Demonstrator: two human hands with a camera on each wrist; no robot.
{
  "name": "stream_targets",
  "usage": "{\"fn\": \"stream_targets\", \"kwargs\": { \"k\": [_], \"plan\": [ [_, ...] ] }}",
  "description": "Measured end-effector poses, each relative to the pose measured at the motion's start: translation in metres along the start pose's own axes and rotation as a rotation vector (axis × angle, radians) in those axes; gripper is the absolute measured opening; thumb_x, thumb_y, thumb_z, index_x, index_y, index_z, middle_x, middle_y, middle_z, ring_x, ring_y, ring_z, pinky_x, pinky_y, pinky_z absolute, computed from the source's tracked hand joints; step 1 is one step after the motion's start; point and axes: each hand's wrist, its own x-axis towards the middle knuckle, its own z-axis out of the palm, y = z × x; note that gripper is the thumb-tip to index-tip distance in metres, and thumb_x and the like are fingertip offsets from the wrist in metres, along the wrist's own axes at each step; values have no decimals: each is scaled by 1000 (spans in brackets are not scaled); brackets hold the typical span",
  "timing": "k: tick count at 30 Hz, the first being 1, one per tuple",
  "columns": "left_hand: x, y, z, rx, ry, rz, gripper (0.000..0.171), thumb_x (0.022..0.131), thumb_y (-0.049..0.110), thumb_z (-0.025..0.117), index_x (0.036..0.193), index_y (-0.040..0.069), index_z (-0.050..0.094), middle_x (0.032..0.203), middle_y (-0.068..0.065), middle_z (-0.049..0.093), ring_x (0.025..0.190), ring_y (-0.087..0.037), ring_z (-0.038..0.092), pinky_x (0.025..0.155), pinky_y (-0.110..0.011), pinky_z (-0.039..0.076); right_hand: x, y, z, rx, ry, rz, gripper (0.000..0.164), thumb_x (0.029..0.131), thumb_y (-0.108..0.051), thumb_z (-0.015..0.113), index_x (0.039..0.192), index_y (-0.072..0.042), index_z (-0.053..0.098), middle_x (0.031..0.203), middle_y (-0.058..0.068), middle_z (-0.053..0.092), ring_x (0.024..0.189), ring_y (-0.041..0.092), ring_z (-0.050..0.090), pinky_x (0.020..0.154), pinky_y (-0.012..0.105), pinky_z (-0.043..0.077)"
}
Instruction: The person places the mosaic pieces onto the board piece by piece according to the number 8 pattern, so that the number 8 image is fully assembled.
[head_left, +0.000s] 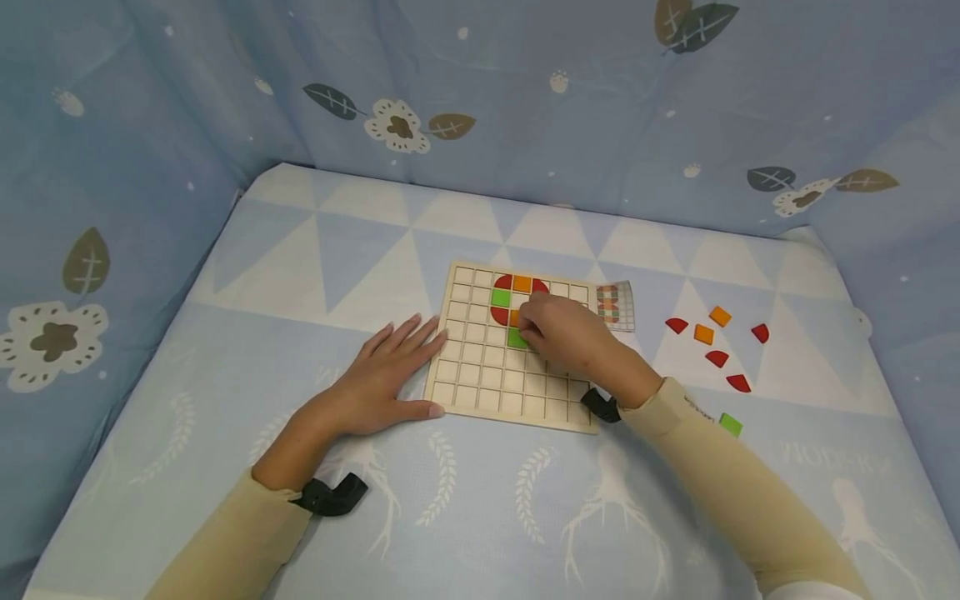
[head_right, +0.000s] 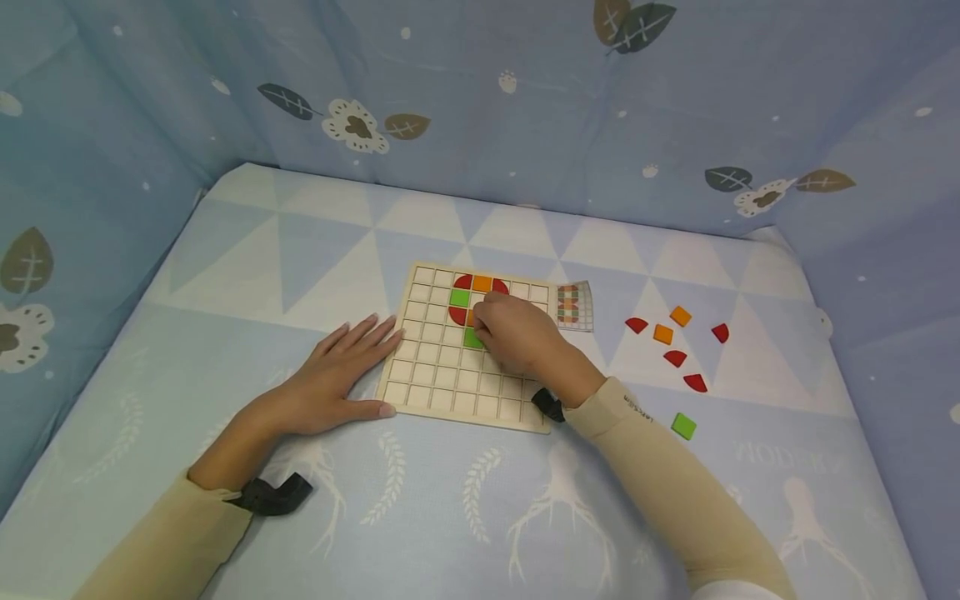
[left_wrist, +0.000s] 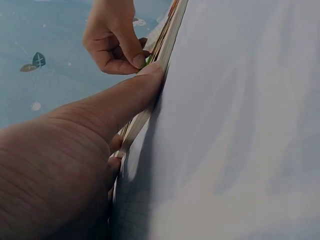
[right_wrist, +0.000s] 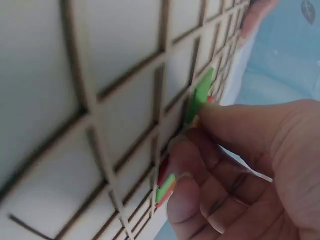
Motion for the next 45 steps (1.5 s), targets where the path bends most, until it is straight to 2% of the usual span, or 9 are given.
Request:
{"fn": "stream_targets", "kwargs": {
  "k": [4,11,18,25,32,35,38,42,45],
  "plan": [
    [2,1,0,1,-4,-1,100,92,50,77,168,13,23,176,-4,9,161,-28,-1,126,-52,-2,-4,-2,2,-32,26,5,14,101,-9,68,88,-12,65,86,0,59,75,17,54,68,33,48],
    [3,3,2,0,-13,-13,101,92,49,77,168,13,22,175,-4,9,161,-28,-2,126,-52,-2,-17,-2,5,15,42,20,13,99,-11,71,88,-14,65,85,-2,60,76,17,54,68,34,48],
    [5,5,4,-2,-16,-16,100,93,49,77,168,14,22,175,-4,9,161,-28,-2,126,-52,-2,-60,4,-3,112,83,114,5,97,-13,75,94,-14,71,89,-4,63,80,16,57,72,35,51],
    [1,5,3,12,-7,-31,100,93,51,75,168,13,21,176,-4,9,161,-28,-2,126,-53,-2,-122,36,-20,144,90,246,9,96,-12,76,105,-9,75,93,-4,69,86,17,62,76,39,55],
    [-3,5,-1,0,-4,-40,99,93,48,76,168,11,23,175,-6,11,161,-29,-1,126,-53,-2,-170,70,-29,124,118,363,14,98,-13,74,109,-4,74,98,2,71,90,23,64,72,38,55],
    [-2,5,-1,-1,-11,-39,99,94,49,76,168,12,22,175,-6,11,161,-29,-1,126,-53,-2,-185,85,-29,96,131,423,21,98,-13,74,113,2,72,100,10,70,90,28,65,71,41,56],
    [-1,5,-1,0,-18,-36,99,94,50,75,168,13,21,175,-5,10,161,-29,-2,126,-54,-2,-198,99,-28,49,145,493,31,98,-14,74,120,8,70,106,18,67,92,34,63,76,52,57],
    [1,5,-1,4,-25,-32,99,94,51,75,168,13,20,176,-5,9,161,-29,-2,126,-54,-2,-211,115,-29,-13,163,564,37,96,-11,74,125,10,66,118,28,61,97,43,61,83,64,52],
    [3,5,-1,6,-30,-32,100,94,51,75,168,13,20,176,-5,9,161,-28,-2,126,-54,-2,-219,125,-30,-15,146,619,41,96,-12,72,127,13,63,121,32,58,99,47,61,82,65,52]
  ]
}}
